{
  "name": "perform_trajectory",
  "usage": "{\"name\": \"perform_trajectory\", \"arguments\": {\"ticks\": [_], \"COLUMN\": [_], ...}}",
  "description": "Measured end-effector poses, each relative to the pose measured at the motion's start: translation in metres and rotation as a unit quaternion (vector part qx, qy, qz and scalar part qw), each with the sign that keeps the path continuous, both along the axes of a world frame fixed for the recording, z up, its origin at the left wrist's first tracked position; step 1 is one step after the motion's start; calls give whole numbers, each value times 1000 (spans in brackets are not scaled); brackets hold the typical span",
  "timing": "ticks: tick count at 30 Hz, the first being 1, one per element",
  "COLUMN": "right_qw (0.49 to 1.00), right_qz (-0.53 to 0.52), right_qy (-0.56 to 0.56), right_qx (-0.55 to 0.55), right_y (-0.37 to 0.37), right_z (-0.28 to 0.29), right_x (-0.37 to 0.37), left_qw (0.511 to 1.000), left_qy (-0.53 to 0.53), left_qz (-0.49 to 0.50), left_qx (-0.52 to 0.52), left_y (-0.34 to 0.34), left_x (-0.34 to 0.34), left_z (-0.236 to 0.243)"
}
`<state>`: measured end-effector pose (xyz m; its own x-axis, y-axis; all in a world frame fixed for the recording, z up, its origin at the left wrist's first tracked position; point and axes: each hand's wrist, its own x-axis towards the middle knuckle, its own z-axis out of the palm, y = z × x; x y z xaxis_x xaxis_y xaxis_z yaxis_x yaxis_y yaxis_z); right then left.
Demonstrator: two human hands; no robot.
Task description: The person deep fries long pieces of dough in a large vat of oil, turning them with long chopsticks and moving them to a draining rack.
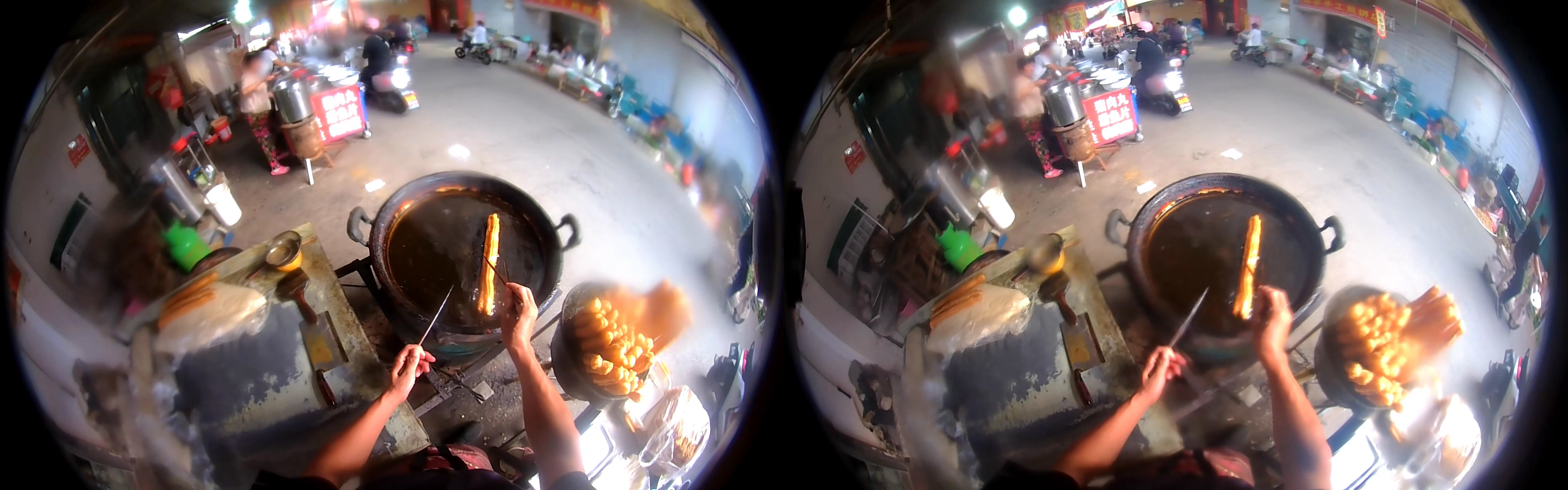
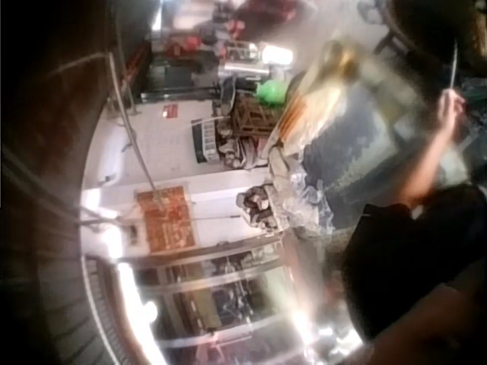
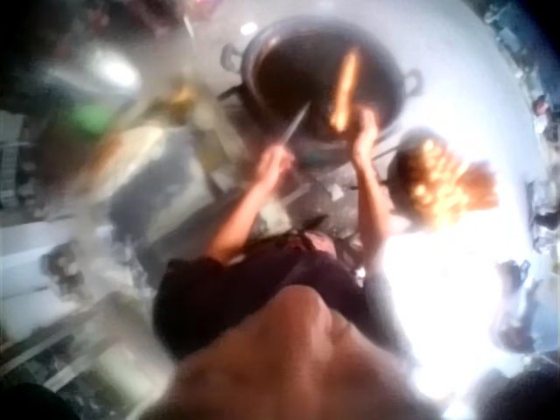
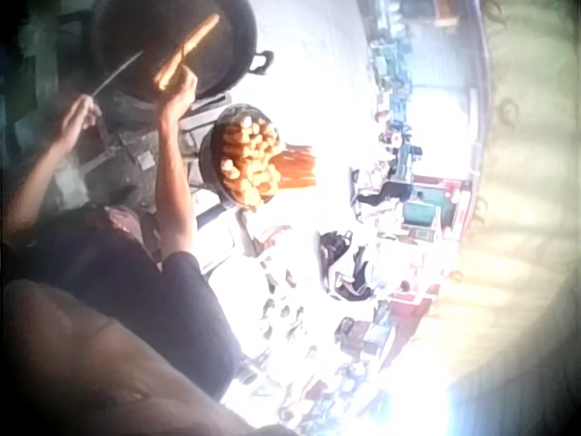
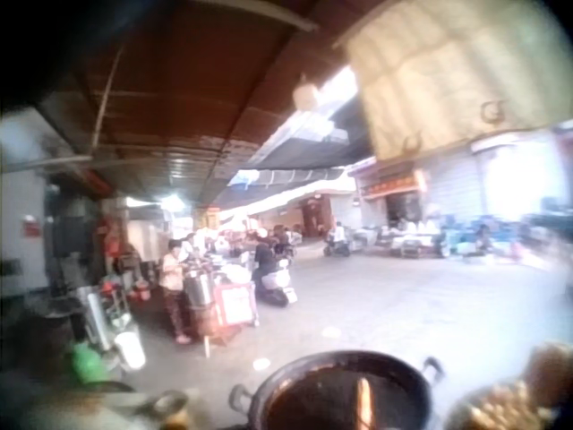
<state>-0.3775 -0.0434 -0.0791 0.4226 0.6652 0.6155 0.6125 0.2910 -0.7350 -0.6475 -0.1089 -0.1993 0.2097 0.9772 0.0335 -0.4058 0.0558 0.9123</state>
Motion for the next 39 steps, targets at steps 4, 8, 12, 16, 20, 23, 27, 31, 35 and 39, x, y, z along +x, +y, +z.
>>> {"name": "perform_trajectory", "arguments": {"ticks": [4,8,12,16,20,23,27,31,35,39], "right_qw": [998,994,992,991,980,980,993,998,998,999], "right_qz": [-9,-8,-10,-26,-29,-35,-42,-22,3,1], "right_qy": [57,96,123,129,194,194,101,-38,-67,-16], "right_qx": [-39,-50,-36,-32,-24,-21,-51,-38,19,-39], "right_y": [3,6,10,9,10,10,7,1,-3,-11], "right_z": [-8,-10,-21,-21,-23,-24,-29,-31,-26,-2], "right_x": [10,15,23,26,32,35,37,23,14,1], "left_qw": [1000,1000,1000,1000,1000,1000,1000,1000,1000,1000], "left_qy": [6,-3,-8,-9,-11,-6,-5,-2,5,11], "left_qz": [-4,-8,-8,-4,-5,-4,-4,0,-12,3], "left_qx": [-15,-14,-15,-15,-11,-5,-16,-17,-24,7], "left_y": [1,2,2,2,2,1,0,-1,0,1], "left_x": [0,-1,-1,-1,0,-1,-1,0,0,-1], "left_z": [0,-2,-2,-2,-2,-1,2,2,2,-3]}}
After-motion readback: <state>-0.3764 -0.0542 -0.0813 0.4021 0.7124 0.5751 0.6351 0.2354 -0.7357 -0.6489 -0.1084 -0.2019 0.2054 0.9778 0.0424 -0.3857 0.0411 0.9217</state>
